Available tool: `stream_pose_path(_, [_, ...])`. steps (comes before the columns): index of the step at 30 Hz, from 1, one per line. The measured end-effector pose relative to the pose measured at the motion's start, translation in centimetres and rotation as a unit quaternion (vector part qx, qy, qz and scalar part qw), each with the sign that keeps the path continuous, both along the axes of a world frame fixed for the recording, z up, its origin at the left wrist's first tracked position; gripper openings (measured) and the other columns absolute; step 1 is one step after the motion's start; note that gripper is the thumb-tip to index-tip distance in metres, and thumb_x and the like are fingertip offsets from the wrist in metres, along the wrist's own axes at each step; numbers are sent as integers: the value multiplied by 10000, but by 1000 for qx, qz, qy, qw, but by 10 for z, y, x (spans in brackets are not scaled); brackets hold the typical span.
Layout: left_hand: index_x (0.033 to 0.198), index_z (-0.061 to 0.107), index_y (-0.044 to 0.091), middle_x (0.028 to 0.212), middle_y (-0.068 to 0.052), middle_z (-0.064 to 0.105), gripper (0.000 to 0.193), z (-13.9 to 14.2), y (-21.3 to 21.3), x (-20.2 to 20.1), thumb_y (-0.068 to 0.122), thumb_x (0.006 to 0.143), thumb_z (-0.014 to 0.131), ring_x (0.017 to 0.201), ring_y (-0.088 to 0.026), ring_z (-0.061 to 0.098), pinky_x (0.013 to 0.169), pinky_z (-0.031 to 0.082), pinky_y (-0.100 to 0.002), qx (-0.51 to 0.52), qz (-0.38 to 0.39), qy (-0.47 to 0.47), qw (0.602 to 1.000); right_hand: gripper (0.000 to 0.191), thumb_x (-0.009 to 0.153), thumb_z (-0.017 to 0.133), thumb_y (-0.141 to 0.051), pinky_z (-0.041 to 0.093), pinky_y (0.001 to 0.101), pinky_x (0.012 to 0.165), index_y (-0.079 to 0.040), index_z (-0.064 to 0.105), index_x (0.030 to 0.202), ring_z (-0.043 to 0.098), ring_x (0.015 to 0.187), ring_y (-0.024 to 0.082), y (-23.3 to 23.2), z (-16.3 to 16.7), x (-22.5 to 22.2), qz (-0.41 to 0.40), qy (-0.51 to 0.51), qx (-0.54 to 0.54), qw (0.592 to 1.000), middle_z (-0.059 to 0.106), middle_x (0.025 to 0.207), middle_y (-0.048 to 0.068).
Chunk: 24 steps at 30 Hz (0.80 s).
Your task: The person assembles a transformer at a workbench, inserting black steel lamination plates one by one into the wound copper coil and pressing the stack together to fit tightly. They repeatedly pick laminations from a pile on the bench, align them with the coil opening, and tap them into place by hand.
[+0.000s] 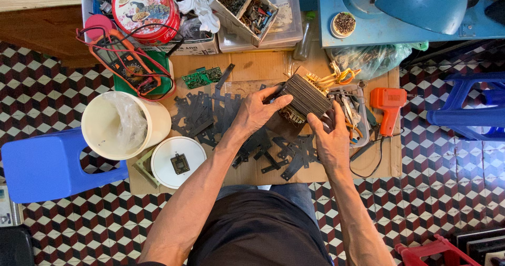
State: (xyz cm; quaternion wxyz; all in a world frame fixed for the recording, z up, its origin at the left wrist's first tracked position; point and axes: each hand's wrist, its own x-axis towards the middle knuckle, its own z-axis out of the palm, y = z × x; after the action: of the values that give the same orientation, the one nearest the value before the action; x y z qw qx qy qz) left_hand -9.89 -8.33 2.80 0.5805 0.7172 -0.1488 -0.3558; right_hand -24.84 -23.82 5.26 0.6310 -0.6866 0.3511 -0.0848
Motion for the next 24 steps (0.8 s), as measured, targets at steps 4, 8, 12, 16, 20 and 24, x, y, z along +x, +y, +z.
stream_pose_path(4, [1327, 670, 36, 1191, -139, 759, 753, -6, -1, 2, 597, 829, 724, 1104, -196, 720, 954, 554, -330, 7, 5, -13, 1000, 747, 959, 683, -245, 507, 318, 1045, -21, 307, 1564, 610, 1268, 208, 6, 2, 3, 12, 13, -64, 998, 587, 1417, 150])
stream_pose_path(8, [1317, 688, 36, 1145, -131, 787, 748, -8, 1, 4, 601, 826, 711, 1056, -195, 742, 931, 568, -326, -11, -8, -7, 1000, 695, 993, 668, -243, 512, 318, 1050, -31, 350, 1573, 617, 1271, 213, 8, -3, 3, 27, -23, -56, 998, 606, 1410, 146])
stream_pose_path(12, [1314, 686, 42, 1126, -135, 785, 744, -12, 0, 0, 602, 826, 714, 1068, -220, 747, 951, 556, -345, 17, 14, -24, 999, 699, 990, 676, -227, 509, 323, 1042, -25, 331, 1563, 600, 1273, 209, 8, -16, 1, 10, -52, -29, 998, 571, 1421, 127])
stream_pose_path(16, [1314, 675, 34, 1215, -154, 743, 776, -18, -2, -4, 632, 820, 713, 1154, -241, 703, 992, 528, -365, 21, 31, -37, 999, 713, 961, 707, -202, 492, 328, 1064, -30, 310, 1528, 568, 1294, 209, 1, -24, 1, -5, -44, 10, 999, 532, 1408, 123])
stream_pose_path(20, [1331, 659, 47, 1255, -158, 726, 812, -16, -1, 2, 656, 795, 704, 1191, -247, 681, 1005, 518, -370, 32, 14, -20, 999, 664, 964, 719, -200, 477, 341, 1087, -14, 370, 1497, 573, 1301, 221, -2, -21, 3, 12, -51, -24, 998, 586, 1379, 153])
stream_pose_path(24, [1327, 660, 61, 1246, -157, 727, 790, -7, 1, 8, 638, 791, 717, 1172, -257, 689, 992, 528, -381, 44, 1, -33, 998, 664, 946, 728, -210, 499, 359, 1052, -16, 397, 1488, 593, 1276, 236, 0, -5, 3, 41, -10, -140, 989, 575, 1383, 167])
